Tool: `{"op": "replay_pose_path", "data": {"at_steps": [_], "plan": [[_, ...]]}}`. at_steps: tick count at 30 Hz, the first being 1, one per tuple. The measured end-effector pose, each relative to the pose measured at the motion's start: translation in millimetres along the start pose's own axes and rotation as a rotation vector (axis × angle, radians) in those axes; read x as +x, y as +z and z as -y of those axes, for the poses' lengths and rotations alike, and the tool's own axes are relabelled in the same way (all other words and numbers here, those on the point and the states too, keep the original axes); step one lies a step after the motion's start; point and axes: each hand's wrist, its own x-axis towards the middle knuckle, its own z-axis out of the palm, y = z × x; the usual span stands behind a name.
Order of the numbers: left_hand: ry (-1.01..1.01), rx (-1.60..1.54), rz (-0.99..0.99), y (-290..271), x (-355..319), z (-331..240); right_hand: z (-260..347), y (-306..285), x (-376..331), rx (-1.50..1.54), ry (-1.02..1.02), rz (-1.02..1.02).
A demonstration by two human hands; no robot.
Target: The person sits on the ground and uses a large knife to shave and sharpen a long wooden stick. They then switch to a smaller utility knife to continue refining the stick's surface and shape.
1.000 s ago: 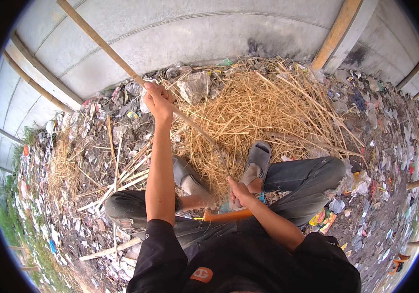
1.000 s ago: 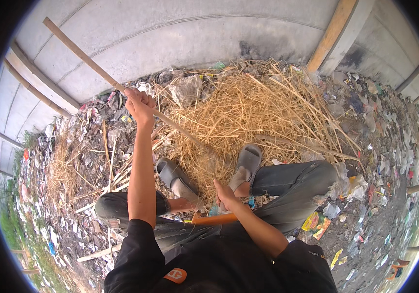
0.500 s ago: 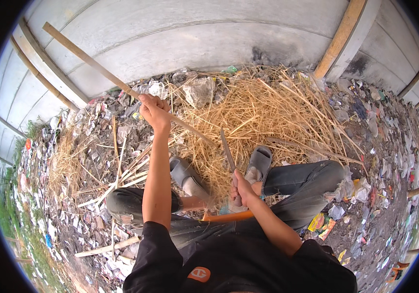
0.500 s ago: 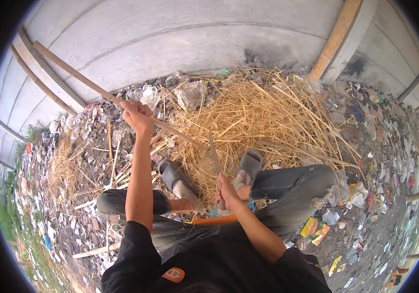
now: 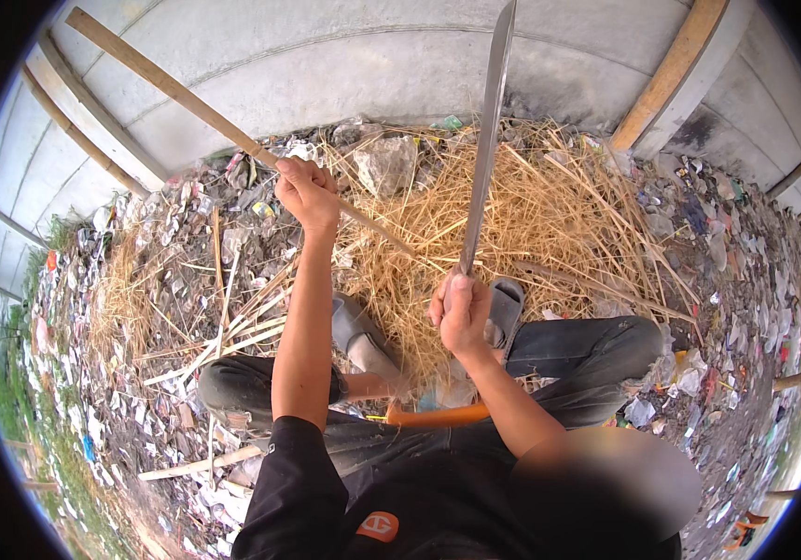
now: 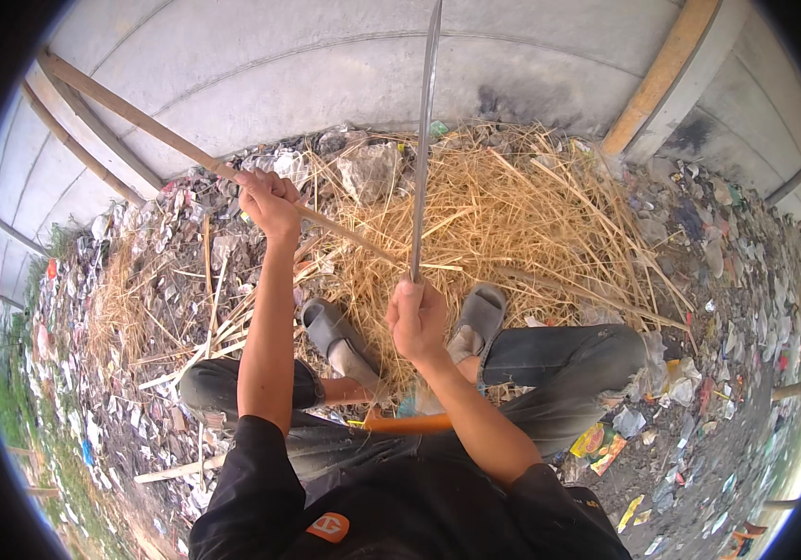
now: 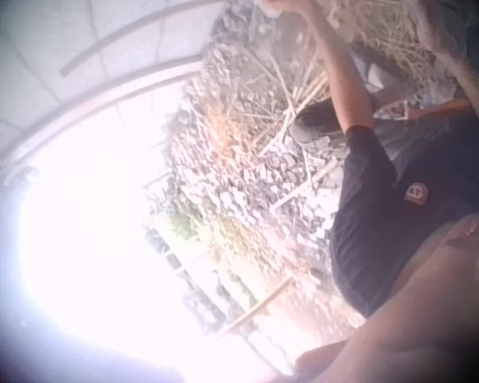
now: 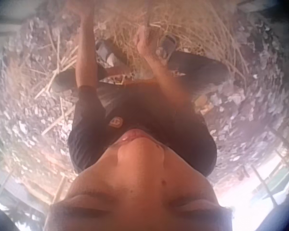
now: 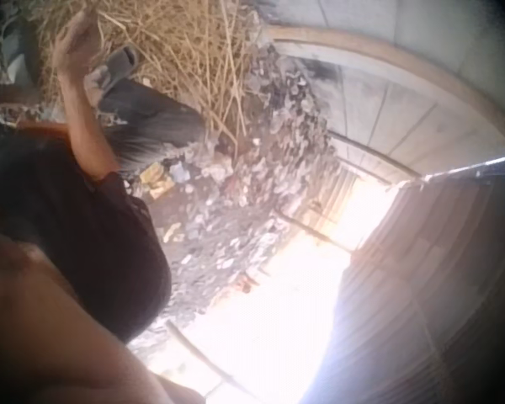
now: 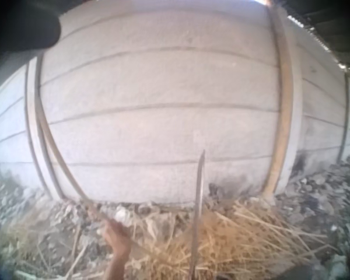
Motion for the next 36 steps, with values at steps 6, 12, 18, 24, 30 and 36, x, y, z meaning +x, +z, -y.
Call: {"op": "replay_pose_path", "data": {"at_steps": [6,12,18,24,30,36], "plan": [[-0.068,0.020,-0.022,-17.6,5.8,9.1,-240.2,-119.5,-86.2,-0.893,0.461,0.062],[-0.072,0.026,-0.181,-86.4,7.5,-0.9,-215.7,-100.2,-69.8,-0.460,1.130,0.018],[-0.064,0.048,-0.348,-65.9,11.5,-27.5,-201.5,-123.1,-57.9,-0.082,1.195,-0.092],[-0.063,-0.226,-0.214,-25.4,13.9,-56.8,-173.5,-99.1,-60.7,-0.091,1.224,-0.122],[-0.132,-0.285,-0.172,7.9,-3.4,-39.7,-123.9,-88.7,-60.8,-0.143,1.063,-0.069],[-0.173,-0.237,-0.183,35.8,-36.1,-13.5,-87.9,-104.8,-66.0,-0.152,1.000,-0.170]]}}
